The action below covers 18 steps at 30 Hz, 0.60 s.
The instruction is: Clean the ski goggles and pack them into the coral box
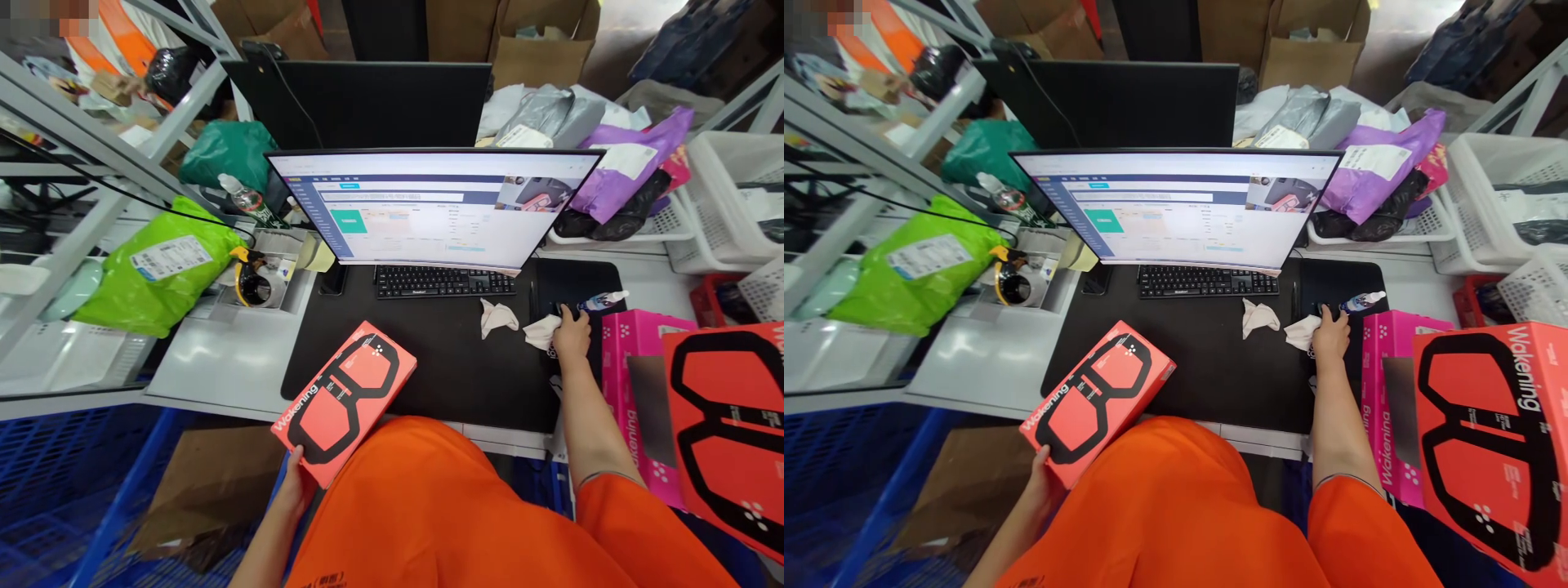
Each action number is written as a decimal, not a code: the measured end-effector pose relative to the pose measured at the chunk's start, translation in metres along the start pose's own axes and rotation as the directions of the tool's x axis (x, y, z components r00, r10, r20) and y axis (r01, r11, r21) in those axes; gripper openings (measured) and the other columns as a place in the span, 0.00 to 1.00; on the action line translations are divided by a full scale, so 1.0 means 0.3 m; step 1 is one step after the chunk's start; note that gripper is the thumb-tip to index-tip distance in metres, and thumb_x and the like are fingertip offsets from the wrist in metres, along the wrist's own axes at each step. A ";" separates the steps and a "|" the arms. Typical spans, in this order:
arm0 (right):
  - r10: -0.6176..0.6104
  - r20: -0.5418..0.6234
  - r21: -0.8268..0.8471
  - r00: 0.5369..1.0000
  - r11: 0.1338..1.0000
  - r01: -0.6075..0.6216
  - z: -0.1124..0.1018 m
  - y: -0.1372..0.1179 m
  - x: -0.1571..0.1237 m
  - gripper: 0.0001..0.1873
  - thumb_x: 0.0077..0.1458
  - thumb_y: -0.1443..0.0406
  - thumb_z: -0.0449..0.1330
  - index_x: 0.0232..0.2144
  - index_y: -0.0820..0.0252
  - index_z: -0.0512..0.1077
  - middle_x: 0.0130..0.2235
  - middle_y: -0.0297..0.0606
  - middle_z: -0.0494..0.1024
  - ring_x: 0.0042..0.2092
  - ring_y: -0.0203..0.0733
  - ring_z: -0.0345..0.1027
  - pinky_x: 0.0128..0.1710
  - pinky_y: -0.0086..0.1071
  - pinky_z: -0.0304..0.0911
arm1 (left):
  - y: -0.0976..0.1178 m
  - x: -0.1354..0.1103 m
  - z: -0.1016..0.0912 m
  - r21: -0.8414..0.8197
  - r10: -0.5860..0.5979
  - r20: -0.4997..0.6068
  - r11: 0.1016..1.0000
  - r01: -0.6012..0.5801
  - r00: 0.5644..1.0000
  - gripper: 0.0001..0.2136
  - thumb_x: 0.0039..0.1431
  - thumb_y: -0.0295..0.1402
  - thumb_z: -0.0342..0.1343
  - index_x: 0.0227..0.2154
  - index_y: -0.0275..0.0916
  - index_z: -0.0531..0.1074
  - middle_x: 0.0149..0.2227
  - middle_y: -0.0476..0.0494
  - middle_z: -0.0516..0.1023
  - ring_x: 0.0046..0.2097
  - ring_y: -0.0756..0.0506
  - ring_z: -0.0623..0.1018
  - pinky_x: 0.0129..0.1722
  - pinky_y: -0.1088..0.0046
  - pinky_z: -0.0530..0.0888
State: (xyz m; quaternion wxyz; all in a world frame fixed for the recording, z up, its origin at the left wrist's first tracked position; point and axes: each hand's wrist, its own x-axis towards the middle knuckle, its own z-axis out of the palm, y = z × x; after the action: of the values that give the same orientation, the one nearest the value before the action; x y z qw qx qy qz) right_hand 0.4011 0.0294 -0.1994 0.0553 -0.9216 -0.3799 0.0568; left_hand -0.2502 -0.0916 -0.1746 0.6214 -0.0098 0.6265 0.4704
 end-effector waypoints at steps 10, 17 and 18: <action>-0.003 0.011 0.024 1.000 1.000 0.002 0.011 0.004 -0.003 0.32 0.62 0.69 0.48 0.68 0.50 0.60 0.69 0.54 0.52 0.61 0.63 0.61 0.54 0.50 0.63 | 0.001 -0.024 0.015 0.011 -0.014 0.077 1.000 0.013 0.997 0.37 0.43 0.47 0.71 0.58 0.42 0.74 0.55 0.38 0.81 0.67 0.26 0.66 0.67 0.47 0.66; 0.012 0.025 0.042 1.000 0.999 -0.013 0.010 0.005 0.005 0.33 0.62 0.69 0.47 0.68 0.49 0.60 0.69 0.54 0.51 0.61 0.63 0.61 0.55 0.49 0.62 | 0.004 -0.036 0.027 -0.007 -0.004 0.094 1.000 0.005 0.996 0.38 0.44 0.46 0.71 0.60 0.42 0.72 0.55 0.39 0.80 0.67 0.28 0.66 0.67 0.49 0.66; 0.013 0.029 0.043 1.000 0.999 -0.014 0.009 0.005 0.006 0.33 0.62 0.69 0.47 0.68 0.49 0.60 0.69 0.54 0.51 0.61 0.64 0.60 0.55 0.49 0.62 | 0.005 -0.035 0.028 -0.004 -0.004 0.096 1.000 0.004 0.995 0.38 0.44 0.46 0.71 0.60 0.43 0.72 0.55 0.39 0.80 0.67 0.28 0.66 0.67 0.49 0.66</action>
State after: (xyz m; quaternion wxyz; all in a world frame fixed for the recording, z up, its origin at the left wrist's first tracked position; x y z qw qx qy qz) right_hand 0.4031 0.0298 -0.2025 0.0695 -0.9219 -0.3730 0.0785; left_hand -0.2422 -0.0919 -0.1638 0.6517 0.0101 0.5948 0.4705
